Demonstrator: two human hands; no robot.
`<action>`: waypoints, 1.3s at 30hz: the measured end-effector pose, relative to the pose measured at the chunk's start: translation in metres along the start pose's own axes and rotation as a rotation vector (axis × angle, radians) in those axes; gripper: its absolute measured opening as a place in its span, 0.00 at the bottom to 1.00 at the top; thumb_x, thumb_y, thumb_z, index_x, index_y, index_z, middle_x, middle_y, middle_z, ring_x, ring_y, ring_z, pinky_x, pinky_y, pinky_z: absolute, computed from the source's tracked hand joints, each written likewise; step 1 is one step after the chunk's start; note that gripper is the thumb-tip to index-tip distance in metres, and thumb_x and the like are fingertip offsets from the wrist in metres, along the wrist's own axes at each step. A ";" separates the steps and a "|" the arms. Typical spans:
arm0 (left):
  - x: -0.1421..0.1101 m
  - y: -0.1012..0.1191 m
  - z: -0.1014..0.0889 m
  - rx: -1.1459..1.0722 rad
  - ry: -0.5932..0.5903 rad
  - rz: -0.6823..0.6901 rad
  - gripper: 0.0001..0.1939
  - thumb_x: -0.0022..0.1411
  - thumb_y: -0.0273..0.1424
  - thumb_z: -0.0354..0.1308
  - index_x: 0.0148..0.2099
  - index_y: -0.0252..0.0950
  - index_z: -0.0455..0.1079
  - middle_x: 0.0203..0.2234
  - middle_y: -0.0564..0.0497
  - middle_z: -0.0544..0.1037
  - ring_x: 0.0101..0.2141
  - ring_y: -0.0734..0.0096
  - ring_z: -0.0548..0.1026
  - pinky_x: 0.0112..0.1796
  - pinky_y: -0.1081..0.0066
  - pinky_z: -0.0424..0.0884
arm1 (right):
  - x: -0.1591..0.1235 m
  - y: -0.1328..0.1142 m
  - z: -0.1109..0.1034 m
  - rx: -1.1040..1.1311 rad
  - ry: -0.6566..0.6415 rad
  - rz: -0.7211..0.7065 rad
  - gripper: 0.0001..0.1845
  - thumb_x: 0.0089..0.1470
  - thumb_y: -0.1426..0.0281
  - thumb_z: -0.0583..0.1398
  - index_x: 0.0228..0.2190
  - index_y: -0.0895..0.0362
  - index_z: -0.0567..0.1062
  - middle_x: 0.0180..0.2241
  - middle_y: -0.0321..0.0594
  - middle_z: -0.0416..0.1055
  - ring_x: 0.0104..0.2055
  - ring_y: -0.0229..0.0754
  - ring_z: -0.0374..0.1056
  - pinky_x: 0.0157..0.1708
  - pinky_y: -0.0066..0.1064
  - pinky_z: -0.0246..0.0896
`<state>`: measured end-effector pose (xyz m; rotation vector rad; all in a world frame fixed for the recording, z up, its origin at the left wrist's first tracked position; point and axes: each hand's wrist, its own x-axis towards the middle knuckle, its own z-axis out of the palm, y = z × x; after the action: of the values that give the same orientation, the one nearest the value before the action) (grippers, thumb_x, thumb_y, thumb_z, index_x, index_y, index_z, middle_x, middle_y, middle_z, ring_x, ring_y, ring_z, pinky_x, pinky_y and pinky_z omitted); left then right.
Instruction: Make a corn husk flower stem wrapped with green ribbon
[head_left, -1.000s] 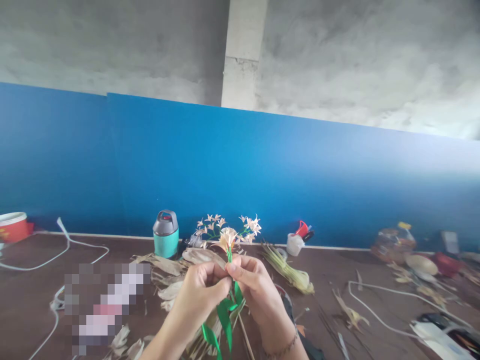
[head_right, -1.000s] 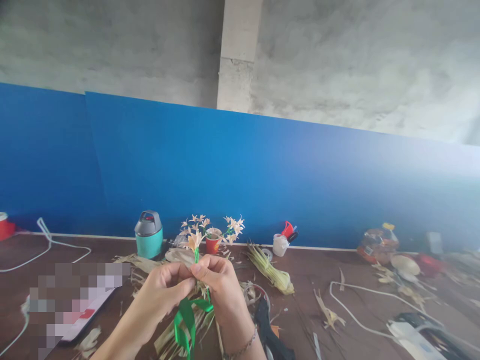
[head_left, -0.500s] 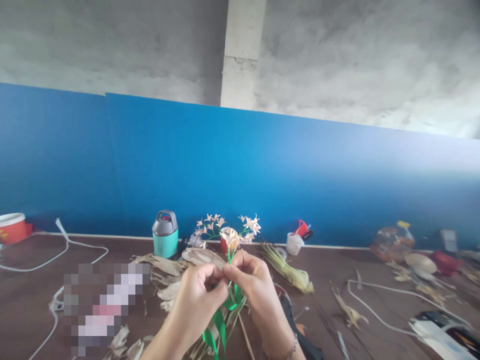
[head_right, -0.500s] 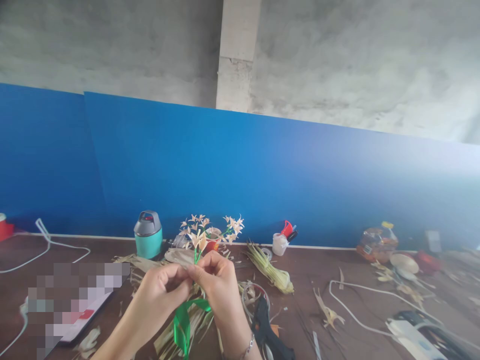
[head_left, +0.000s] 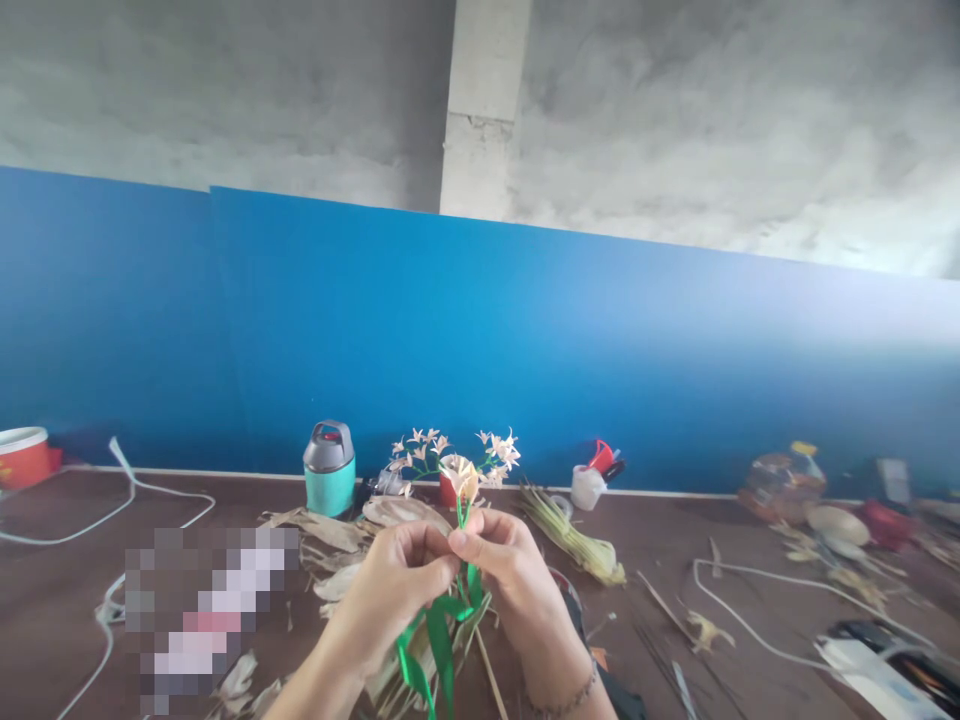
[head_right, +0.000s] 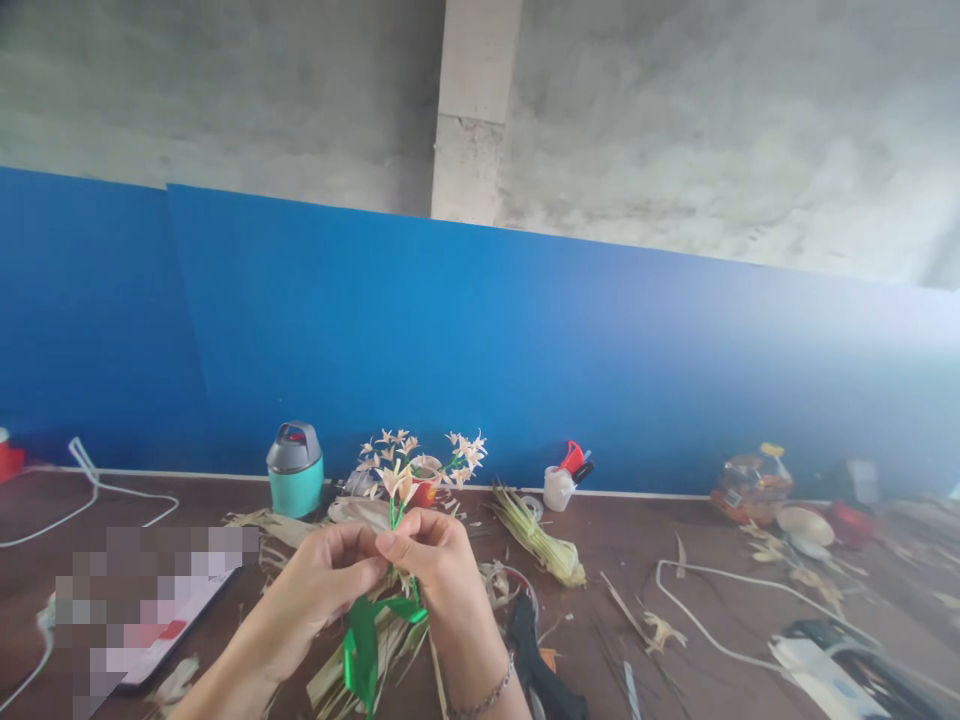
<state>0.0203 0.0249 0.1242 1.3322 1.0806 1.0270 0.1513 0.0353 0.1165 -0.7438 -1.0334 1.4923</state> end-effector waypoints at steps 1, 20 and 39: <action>0.002 -0.001 0.000 -0.010 0.003 -0.011 0.07 0.45 0.33 0.59 0.24 0.35 0.65 0.12 0.62 0.61 0.13 0.85 0.48 0.15 0.77 0.42 | 0.000 0.000 0.000 0.002 0.007 -0.003 0.17 0.33 0.67 0.71 0.16 0.59 0.68 0.14 0.30 0.62 0.17 0.30 0.53 0.20 0.25 0.43; -0.004 0.004 0.002 -0.103 -0.012 -0.010 0.11 0.45 0.36 0.61 0.23 0.35 0.67 0.12 0.61 0.59 0.14 0.83 0.49 0.17 0.75 0.43 | 0.003 0.001 -0.003 0.003 0.016 0.025 0.19 0.32 0.64 0.72 0.15 0.59 0.68 0.13 0.30 0.63 0.17 0.30 0.54 0.19 0.25 0.45; 0.005 0.001 -0.010 0.004 0.098 0.004 0.09 0.46 0.35 0.56 0.21 0.37 0.63 0.10 0.64 0.53 0.14 0.82 0.47 0.17 0.76 0.42 | 0.018 0.008 -0.028 -1.095 0.133 -0.109 0.28 0.61 0.54 0.44 0.24 0.58 0.72 0.23 0.37 0.68 0.24 0.36 0.61 0.23 0.26 0.52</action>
<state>0.0114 0.0318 0.1259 1.2987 1.1541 1.1027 0.1694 0.0585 0.0994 -1.4734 -1.7503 0.6704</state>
